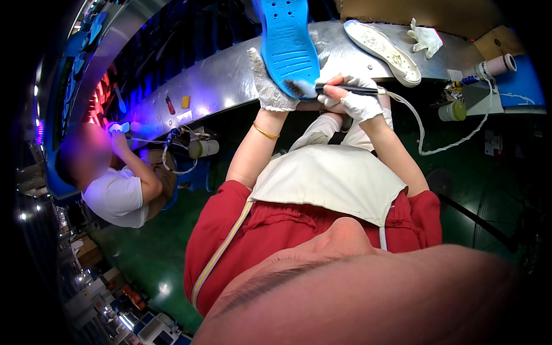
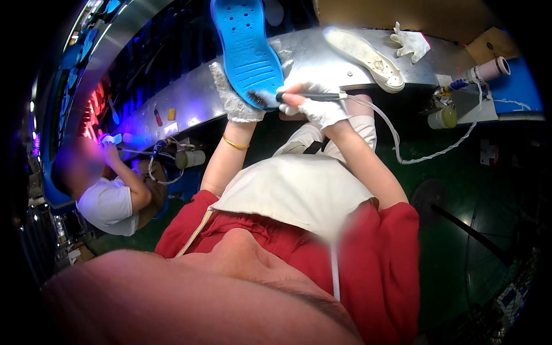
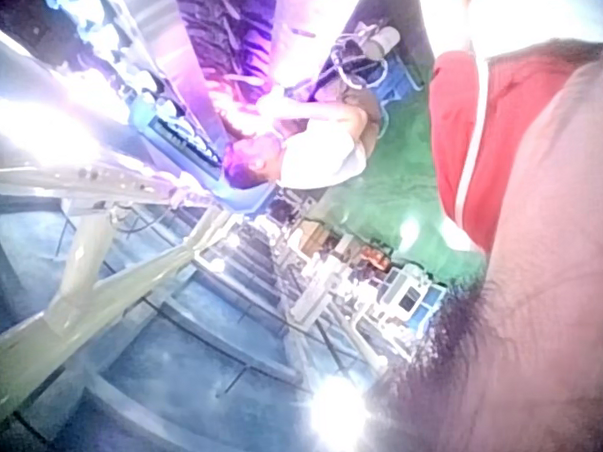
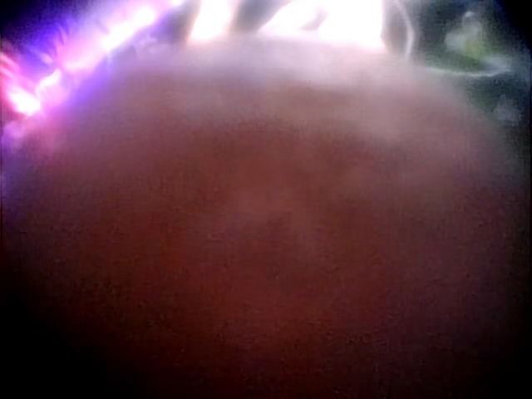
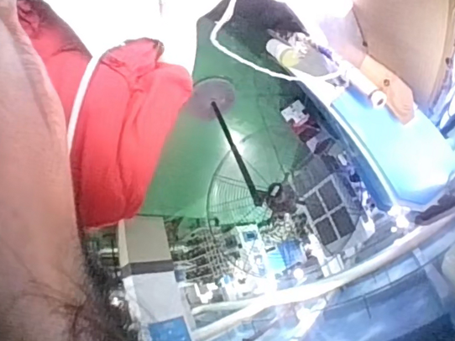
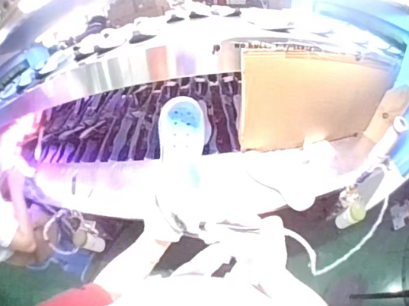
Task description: The person paints the sides and sole edges of blue shoes using a brush while holding them by hand over a workbench, and places them onto a conveyor belt.
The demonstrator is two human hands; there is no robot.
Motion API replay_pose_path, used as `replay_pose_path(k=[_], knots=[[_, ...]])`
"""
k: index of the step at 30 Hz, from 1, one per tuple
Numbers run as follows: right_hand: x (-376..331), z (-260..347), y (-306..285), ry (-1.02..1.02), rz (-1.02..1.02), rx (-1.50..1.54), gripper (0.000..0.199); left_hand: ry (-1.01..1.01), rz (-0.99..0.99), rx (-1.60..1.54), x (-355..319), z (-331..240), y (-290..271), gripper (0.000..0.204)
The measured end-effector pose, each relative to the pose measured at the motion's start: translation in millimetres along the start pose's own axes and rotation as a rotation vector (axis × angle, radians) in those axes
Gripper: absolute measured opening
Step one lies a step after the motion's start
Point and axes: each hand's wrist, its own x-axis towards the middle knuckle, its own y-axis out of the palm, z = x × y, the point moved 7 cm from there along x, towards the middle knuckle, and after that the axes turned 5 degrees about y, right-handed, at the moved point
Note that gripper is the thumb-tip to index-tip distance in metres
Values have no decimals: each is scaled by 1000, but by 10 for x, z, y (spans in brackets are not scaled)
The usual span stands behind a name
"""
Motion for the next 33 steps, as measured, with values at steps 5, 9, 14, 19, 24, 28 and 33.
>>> replay_pose_path(k=[5, 9, 14, 19, 24, 28, 33], knots=[[-27, 154, 87, -80, 142, -367, 13, 14, -52, 236, 56, -72, -60, 77], [9, 153, -12, -40, 54, -159, 13, 47, -169, 420, 98, -148, -122, 73], [-52, 95, 36, -98, 173, -287, 10, -62, -53, 277, 225, -195, -36, 80], [-88, 159, 16, -58, 150, -81, 13, -83, -114, 402, 260, -268, -83, 84], [-60, 570, 287, -705, 208, -773, 16, -202, -133, 404, 252, -190, -37, 83], [-15, 496, 400, -719, 349, -857, 22, -249, -176, 585, 289, -245, 67, 72], [160, 328, 267, -173, 408, -661, 21, -459, -149, 751, 245, -148, 185, 55]])
